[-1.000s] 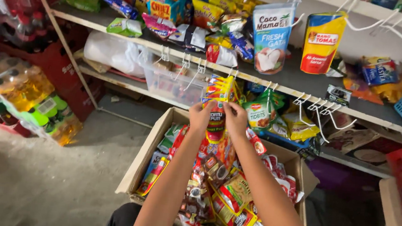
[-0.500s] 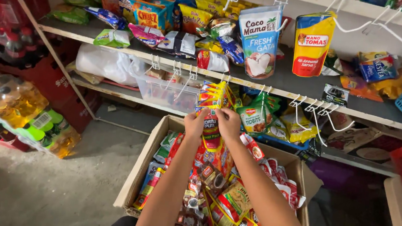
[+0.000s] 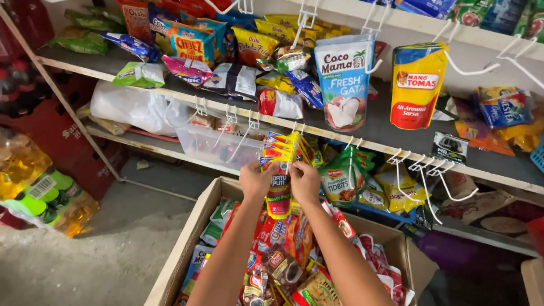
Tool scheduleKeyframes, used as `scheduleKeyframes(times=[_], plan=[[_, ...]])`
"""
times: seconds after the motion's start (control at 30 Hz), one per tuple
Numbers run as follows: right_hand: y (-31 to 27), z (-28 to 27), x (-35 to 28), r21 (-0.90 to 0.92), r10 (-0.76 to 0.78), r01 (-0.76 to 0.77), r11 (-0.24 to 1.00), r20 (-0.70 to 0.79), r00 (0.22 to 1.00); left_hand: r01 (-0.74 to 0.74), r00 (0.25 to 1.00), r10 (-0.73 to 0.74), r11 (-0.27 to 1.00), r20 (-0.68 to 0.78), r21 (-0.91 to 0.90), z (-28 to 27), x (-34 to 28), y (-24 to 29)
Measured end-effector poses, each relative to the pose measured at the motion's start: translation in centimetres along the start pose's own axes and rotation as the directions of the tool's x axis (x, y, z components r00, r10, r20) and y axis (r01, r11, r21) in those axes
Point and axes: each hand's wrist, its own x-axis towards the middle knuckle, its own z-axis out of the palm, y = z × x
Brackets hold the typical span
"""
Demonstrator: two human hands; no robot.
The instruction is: Organizes and hangs various food and snack packets onto display racks in a store.
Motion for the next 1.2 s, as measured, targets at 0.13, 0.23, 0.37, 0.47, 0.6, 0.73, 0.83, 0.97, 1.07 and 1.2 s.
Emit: scheduleKeyframes(times=[0.13, 0.23, 0.37, 0.47, 0.6, 0.73, 0.83, 0.97, 1.07, 1.2], plan=[[-0.5, 0.2, -0.2, -0.028, 0.023, -0.023, 0.999, 0.004, 1.000, 0.004, 1.000, -0.004, 0.996, 0.000, -0.093, 0.4, -0.1, -0.2], [-1.3, 0.0, -0.2, -0.028, 0.090, -0.091, 0.995, -0.011, 0.996, -0.037, 0.999, 0.037, 0.998, -0.009, -0.045, 0.1, -0.3, 0.1], [-1.0, -0.2, -1.2, 0.007, 0.085, -0.084, 0.996, -0.016, 0.996, -0.031, 0.999, 0.035, 0.994, 0.029, -0.104, -0.6, -0.6, -1.4], [-2.0, -0.9, -3.3, 0.007, 0.123, -0.123, 0.992, -0.006, 0.992, 0.010, 1.000, -0.007, 0.993, 0.028, -0.121, -1.9, -1.6, -3.3], [-2.8, -0.9, -6.2, -0.131, -0.151, 0.136, 0.982, -0.113, 0.982, 0.076, 0.997, -0.075, 0.993, 0.016, -0.093, -4.4, -2.5, -6.0], [-5.9, -0.2, -10.0, -0.112, -0.074, 0.059, 0.992, -0.134, 0.988, 0.091, 0.994, -0.092, 0.996, 0.053, 0.008, -8.9, -5.9, -8.1], [-8.1, 1.7, -12.4, -0.090, -0.168, 0.154, 0.984, -0.170, 0.971, 0.106, 0.989, -0.107, 0.994, 0.107, 0.007, -12.8, -7.7, -10.4], [-8.6, 5.0, -17.5, 0.031, -0.119, 0.116, 0.993, 0.208, 0.971, 0.023, 0.991, -0.065, 0.945, 0.119, 0.327, -17.6, -11.6, -13.8], [-9.1, 7.1, -21.9, 0.072, -0.114, 0.091, 0.993, 0.452, 0.885, -0.040, 0.977, -0.088, 0.818, 0.193, 0.574, -20.2, -15.1, -15.9], [-10.3, 8.0, -26.7, 0.127, -0.386, 0.386, 0.914, 0.569, 0.726, -0.210, 0.932, -0.129, 0.570, 0.339, 0.794, -23.1, -19.4, -13.8]])
